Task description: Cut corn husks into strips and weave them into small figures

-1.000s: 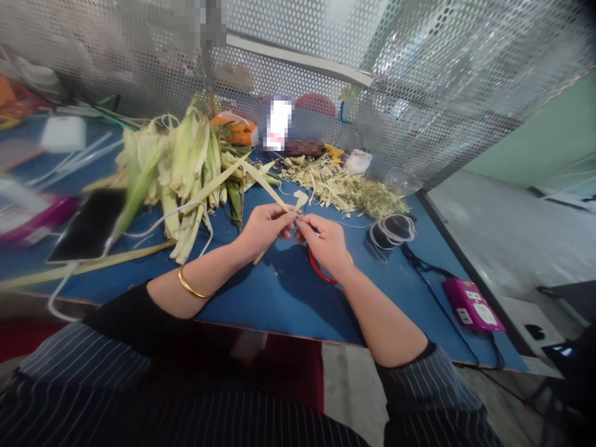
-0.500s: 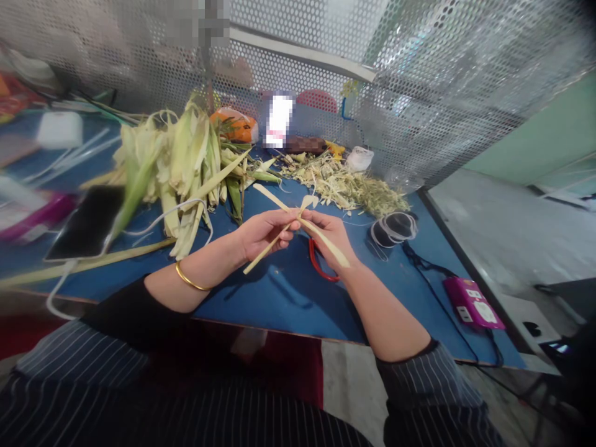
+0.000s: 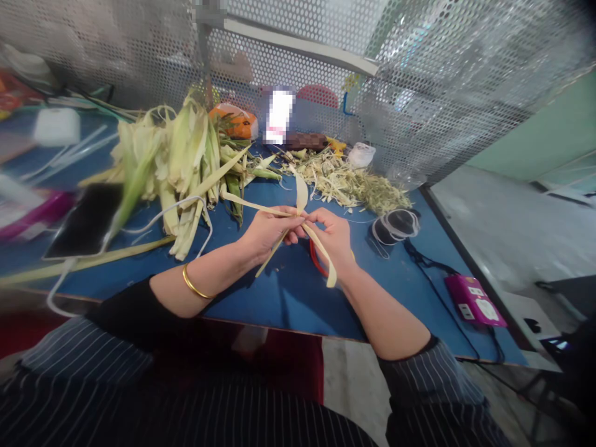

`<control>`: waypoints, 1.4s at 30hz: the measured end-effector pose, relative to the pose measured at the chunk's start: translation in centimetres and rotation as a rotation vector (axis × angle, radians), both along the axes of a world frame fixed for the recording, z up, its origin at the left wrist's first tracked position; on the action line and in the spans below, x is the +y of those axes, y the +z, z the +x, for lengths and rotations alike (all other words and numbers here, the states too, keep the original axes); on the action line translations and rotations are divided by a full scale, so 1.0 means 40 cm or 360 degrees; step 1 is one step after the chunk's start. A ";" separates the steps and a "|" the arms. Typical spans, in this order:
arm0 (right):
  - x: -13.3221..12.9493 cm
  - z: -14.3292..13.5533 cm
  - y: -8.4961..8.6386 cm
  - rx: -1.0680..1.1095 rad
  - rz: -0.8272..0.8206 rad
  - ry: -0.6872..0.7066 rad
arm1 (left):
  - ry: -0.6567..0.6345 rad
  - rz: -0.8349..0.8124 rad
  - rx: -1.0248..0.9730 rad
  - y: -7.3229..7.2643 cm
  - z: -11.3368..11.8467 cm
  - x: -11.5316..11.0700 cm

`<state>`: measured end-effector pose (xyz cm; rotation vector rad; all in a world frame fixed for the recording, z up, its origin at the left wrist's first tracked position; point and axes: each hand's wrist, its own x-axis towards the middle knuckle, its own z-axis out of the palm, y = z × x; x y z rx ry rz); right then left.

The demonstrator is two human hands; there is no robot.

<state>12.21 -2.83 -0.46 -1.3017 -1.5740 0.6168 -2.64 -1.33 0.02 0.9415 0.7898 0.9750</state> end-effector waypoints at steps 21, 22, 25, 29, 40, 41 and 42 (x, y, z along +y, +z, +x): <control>0.022 0.023 -0.012 -0.0494 0.0100 0.0094 | 0.0057 -0.0246 0.0020 0.019 -0.015 0.013; 0.022 0.024 -0.008 -0.0498 0.0161 0.0078 | 0.0035 -0.0253 -0.0003 0.019 -0.021 0.018; 0.013 0.024 0.005 -0.0541 0.0349 0.0037 | -0.0005 -0.0268 -0.0042 0.019 -0.037 0.030; -0.008 0.018 0.015 -0.0540 0.0462 0.0160 | 0.0016 -0.0131 0.0010 0.010 -0.037 0.038; -0.008 0.035 0.028 0.0009 0.0478 -0.0164 | 0.0213 -0.0047 0.0325 -0.002 -0.036 0.050; -0.001 0.044 0.035 0.0199 0.0508 -0.0347 | 0.0218 -0.0036 0.0339 -0.004 -0.036 0.049; 0.007 0.053 0.042 0.0341 0.0562 -0.0497 | 0.0211 -0.0031 0.0362 -0.004 -0.035 0.047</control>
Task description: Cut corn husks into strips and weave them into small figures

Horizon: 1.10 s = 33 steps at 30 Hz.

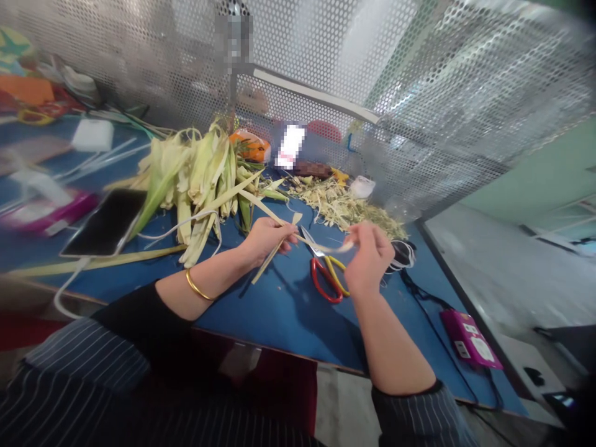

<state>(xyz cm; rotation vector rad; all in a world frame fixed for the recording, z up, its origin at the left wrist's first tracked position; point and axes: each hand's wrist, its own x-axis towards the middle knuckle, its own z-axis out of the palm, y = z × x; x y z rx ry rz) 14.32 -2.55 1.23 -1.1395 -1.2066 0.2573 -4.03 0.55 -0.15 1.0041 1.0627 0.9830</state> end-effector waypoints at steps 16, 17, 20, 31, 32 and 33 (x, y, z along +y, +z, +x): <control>-0.036 -0.055 -0.018 -0.0445 -0.0535 0.0695 | -0.0899 0.0037 0.0431 -0.019 0.030 -0.055; -0.040 -0.051 -0.014 -0.0494 -0.0410 0.0627 | -0.0752 -0.0020 0.0354 -0.017 0.028 -0.047; -0.046 -0.041 -0.005 -0.1048 0.0047 0.0515 | -0.0331 -0.0199 0.0060 -0.010 0.017 -0.019; -0.014 -0.063 -0.048 -0.2006 0.0151 0.0465 | -0.0050 -0.0557 -0.0658 0.014 0.002 0.011; -0.013 -0.064 -0.051 -0.2031 0.0136 0.0469 | -0.0083 -0.0577 -0.0693 0.019 0.001 0.008; -0.013 -0.064 -0.053 -0.2075 0.0136 0.0465 | -0.0102 -0.0591 -0.0715 0.025 0.000 0.006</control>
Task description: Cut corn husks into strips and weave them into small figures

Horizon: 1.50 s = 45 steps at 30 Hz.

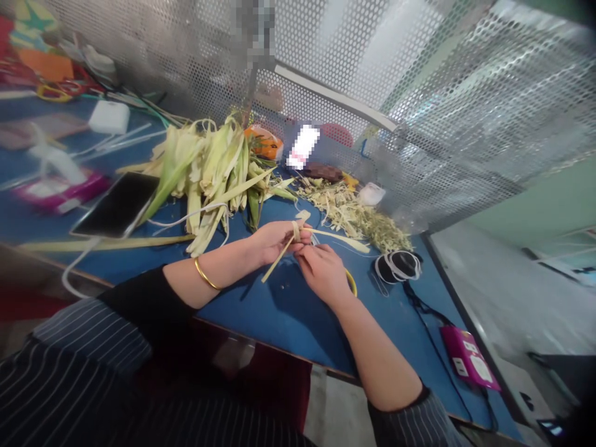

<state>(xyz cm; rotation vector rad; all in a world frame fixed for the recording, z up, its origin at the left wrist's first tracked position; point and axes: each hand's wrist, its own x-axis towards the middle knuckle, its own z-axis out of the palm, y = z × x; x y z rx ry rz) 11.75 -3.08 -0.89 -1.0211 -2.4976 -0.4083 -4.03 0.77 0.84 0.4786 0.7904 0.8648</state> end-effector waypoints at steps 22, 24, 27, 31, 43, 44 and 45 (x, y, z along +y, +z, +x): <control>-0.004 0.012 0.020 0.1671 -0.0801 -0.0650 | -0.0025 0.0813 0.0490 -0.022 0.028 -0.042; 0.008 0.012 0.020 0.1820 -0.1246 -0.0689 | -0.0046 0.0847 0.0576 -0.018 0.028 -0.043; 0.014 0.009 0.019 0.1866 -0.1319 -0.0700 | -0.0012 0.0822 0.0691 -0.014 0.029 -0.044; 0.014 0.007 0.006 0.1755 -0.1157 -0.0690 | 0.0000 0.0836 0.0731 -0.015 0.028 -0.043; 0.027 0.015 -0.003 0.1863 -0.1205 -0.0688 | -0.0121 0.0756 0.0501 -0.018 0.018 -0.048; 0.027 0.013 -0.002 0.1861 -0.1214 -0.0680 | -0.0093 0.0745 0.0531 -0.020 0.019 -0.048; 0.027 0.012 -0.002 0.1855 -0.1211 -0.0679 | -0.0069 0.0742 0.0555 -0.022 0.021 -0.047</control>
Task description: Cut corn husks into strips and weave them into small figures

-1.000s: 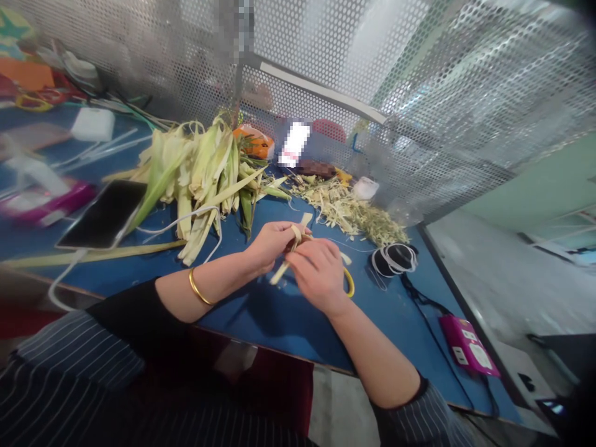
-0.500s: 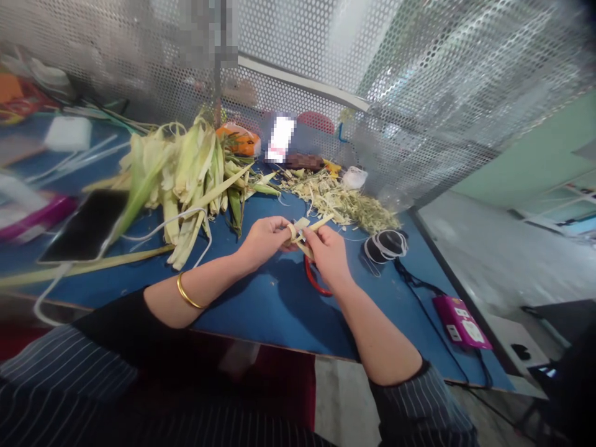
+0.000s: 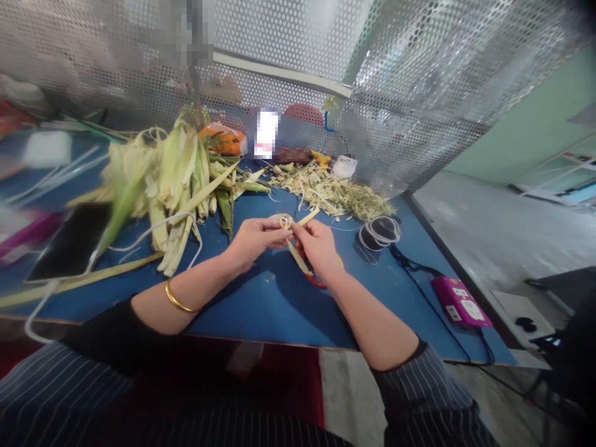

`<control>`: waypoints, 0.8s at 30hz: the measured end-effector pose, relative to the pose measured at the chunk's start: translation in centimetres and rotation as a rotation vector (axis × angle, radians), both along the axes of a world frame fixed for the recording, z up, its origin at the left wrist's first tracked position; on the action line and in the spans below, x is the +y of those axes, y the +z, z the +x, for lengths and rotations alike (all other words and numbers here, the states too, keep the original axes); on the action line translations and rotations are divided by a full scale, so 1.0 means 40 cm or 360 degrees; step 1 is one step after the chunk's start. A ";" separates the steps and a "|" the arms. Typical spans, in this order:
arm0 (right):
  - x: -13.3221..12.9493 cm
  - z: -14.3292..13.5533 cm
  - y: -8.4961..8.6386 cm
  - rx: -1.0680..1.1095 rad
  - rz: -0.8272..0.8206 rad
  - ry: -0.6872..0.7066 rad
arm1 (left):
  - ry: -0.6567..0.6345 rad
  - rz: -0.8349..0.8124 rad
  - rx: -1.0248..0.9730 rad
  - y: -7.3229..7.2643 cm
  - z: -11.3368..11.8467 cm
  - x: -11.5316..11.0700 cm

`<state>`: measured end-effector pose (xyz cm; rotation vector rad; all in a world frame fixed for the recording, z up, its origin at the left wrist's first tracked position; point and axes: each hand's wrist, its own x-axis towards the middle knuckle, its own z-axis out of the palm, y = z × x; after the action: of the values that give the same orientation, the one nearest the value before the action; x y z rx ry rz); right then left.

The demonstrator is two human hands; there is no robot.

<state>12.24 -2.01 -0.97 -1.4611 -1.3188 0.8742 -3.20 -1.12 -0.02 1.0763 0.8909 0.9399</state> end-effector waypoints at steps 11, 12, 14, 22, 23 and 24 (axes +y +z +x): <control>-0.007 -0.016 -0.009 0.0194 -0.0040 -0.0050 | 0.0074 0.0117 0.0022 -0.008 0.011 -0.005; -0.007 -0.019 -0.007 0.0325 -0.0092 -0.0032 | 0.0104 0.0129 0.0036 -0.009 0.012 -0.005; -0.008 -0.024 -0.003 0.0540 -0.0185 0.0023 | 0.0188 0.0151 0.0059 -0.010 0.012 -0.002; -0.029 -0.024 0.006 -0.0019 0.0115 0.0549 | 0.0430 0.0034 -0.0062 -0.016 -0.008 0.027; -0.031 -0.021 0.005 -0.0163 0.0249 0.0646 | 0.0431 0.0032 -0.0071 -0.018 -0.009 0.028; -0.033 -0.018 0.004 -0.0352 0.0383 0.0722 | 0.0427 0.0030 -0.0082 -0.020 -0.009 0.029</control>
<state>11.52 -3.31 -0.82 -1.1095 -1.8985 0.8148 -3.56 0.03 -0.83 0.9582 1.0014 1.1947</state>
